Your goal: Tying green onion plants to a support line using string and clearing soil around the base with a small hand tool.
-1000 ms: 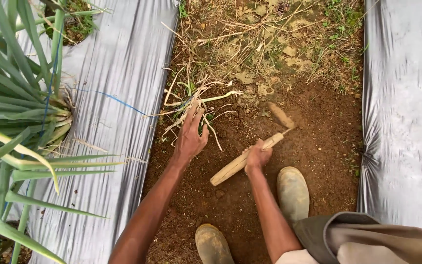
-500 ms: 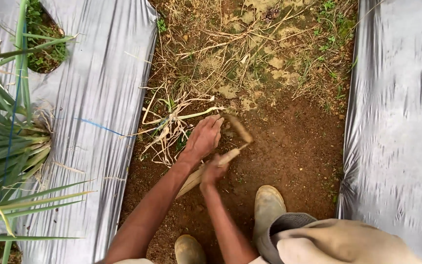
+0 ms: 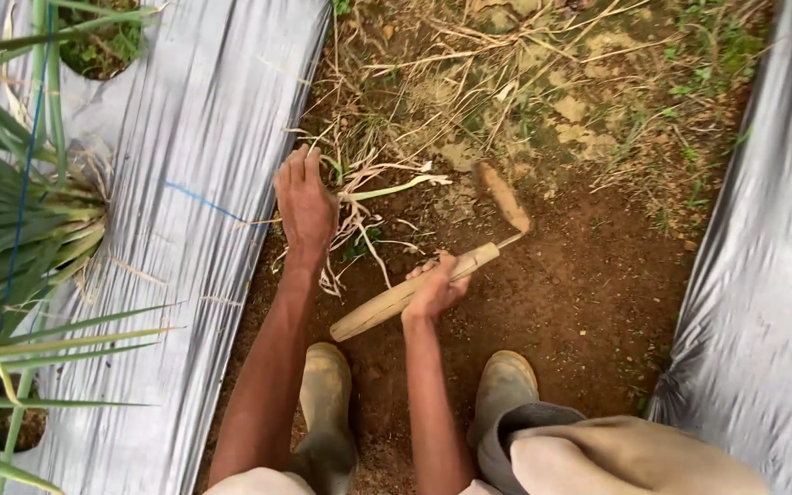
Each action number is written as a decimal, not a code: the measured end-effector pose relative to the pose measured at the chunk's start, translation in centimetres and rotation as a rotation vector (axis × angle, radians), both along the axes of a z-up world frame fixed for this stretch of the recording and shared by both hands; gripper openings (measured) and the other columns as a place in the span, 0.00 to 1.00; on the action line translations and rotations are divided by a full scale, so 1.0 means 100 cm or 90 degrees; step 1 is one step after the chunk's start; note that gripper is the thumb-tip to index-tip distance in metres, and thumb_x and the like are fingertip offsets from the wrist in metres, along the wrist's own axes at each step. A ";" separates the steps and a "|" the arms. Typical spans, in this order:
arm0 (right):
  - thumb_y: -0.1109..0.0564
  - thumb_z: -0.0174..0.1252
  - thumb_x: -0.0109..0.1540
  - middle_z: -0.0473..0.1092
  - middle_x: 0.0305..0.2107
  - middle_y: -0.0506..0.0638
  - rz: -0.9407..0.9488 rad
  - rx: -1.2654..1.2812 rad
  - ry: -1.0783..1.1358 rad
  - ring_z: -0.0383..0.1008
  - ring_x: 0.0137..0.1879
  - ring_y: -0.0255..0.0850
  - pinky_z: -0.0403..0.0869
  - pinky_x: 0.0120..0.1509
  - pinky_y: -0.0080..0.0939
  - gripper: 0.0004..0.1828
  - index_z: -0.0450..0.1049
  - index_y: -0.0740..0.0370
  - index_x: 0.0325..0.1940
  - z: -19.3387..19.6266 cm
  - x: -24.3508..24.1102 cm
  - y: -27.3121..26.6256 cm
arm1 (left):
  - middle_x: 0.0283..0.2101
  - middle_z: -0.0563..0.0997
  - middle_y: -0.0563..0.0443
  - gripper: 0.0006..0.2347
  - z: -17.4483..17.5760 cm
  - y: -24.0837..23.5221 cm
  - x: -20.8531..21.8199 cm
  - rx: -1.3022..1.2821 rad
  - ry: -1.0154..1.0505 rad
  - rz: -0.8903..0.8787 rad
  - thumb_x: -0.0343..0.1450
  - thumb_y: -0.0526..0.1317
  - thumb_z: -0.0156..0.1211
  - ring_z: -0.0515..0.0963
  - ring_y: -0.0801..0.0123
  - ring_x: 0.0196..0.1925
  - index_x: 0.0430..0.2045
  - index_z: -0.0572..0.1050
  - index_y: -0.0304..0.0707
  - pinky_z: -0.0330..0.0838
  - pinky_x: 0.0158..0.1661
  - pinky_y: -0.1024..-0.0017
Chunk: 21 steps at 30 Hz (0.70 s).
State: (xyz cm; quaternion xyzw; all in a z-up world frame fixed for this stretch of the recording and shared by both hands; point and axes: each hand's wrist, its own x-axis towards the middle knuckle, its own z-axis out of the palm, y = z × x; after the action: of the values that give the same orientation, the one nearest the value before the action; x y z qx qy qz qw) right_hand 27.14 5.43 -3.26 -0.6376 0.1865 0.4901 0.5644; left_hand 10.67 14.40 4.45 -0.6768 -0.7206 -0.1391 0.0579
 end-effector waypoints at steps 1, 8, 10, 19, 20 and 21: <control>0.51 0.62 0.58 0.66 0.16 0.50 -0.002 0.000 -0.005 0.69 0.16 0.42 0.72 0.16 0.46 0.28 0.65 0.52 0.61 -0.007 0.000 -0.003 | 0.59 0.73 0.40 0.22 -0.004 -0.010 -0.016 -0.019 0.066 -0.008 0.70 0.23 0.48 0.71 0.55 0.64 0.60 0.70 0.35 0.63 0.65 0.54; 0.52 0.59 0.57 0.65 0.17 0.49 0.053 -0.021 -0.018 0.69 0.17 0.41 0.70 0.17 0.43 0.23 0.67 0.54 0.55 0.006 -0.019 -0.011 | 0.52 0.74 0.32 0.29 -0.011 -0.080 -0.050 -0.178 0.005 -0.031 0.77 0.41 0.48 0.83 0.57 0.38 0.75 0.48 0.40 0.81 0.33 0.65; 0.52 0.59 0.57 0.66 0.17 0.49 0.082 -0.014 -0.025 0.69 0.18 0.40 0.71 0.17 0.43 0.22 0.68 0.53 0.55 0.007 -0.026 -0.011 | 0.50 0.75 0.36 0.27 -0.011 -0.087 -0.047 -0.232 0.053 -0.009 0.78 0.46 0.45 0.83 0.57 0.40 0.73 0.50 0.40 0.81 0.33 0.66; 0.51 0.59 0.58 0.66 0.19 0.47 0.144 -0.003 -0.038 0.69 0.19 0.38 0.73 0.19 0.40 0.24 0.64 0.53 0.57 -0.001 -0.032 -0.016 | 0.51 0.79 0.27 0.38 -0.016 -0.100 -0.022 -0.701 -0.395 0.174 0.73 0.68 0.38 0.83 0.41 0.50 0.66 0.61 0.31 0.77 0.48 0.42; 0.51 0.60 0.59 0.65 0.20 0.47 0.146 -0.006 -0.036 0.69 0.20 0.37 0.73 0.20 0.39 0.30 0.59 0.53 0.63 -0.002 -0.029 -0.015 | 0.53 0.79 0.29 0.34 -0.044 -0.100 -0.025 -0.776 -0.308 0.136 0.74 0.64 0.45 0.84 0.47 0.47 0.64 0.66 0.32 0.78 0.49 0.47; 0.51 0.60 0.59 0.65 0.20 0.47 0.142 -0.005 -0.037 0.69 0.20 0.37 0.73 0.20 0.39 0.30 0.59 0.53 0.63 -0.011 -0.026 -0.014 | 0.53 0.79 0.29 0.34 -0.018 -0.097 -0.003 -0.776 -0.307 0.132 0.74 0.64 0.45 0.84 0.47 0.47 0.64 0.66 0.32 0.78 0.49 0.47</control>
State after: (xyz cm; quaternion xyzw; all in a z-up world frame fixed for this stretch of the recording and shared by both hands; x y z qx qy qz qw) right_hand 24.54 4.00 -4.39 -0.6707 0.1000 0.5300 0.5091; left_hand 10.37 4.73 2.69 -0.4659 -0.7244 0.1520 -0.4848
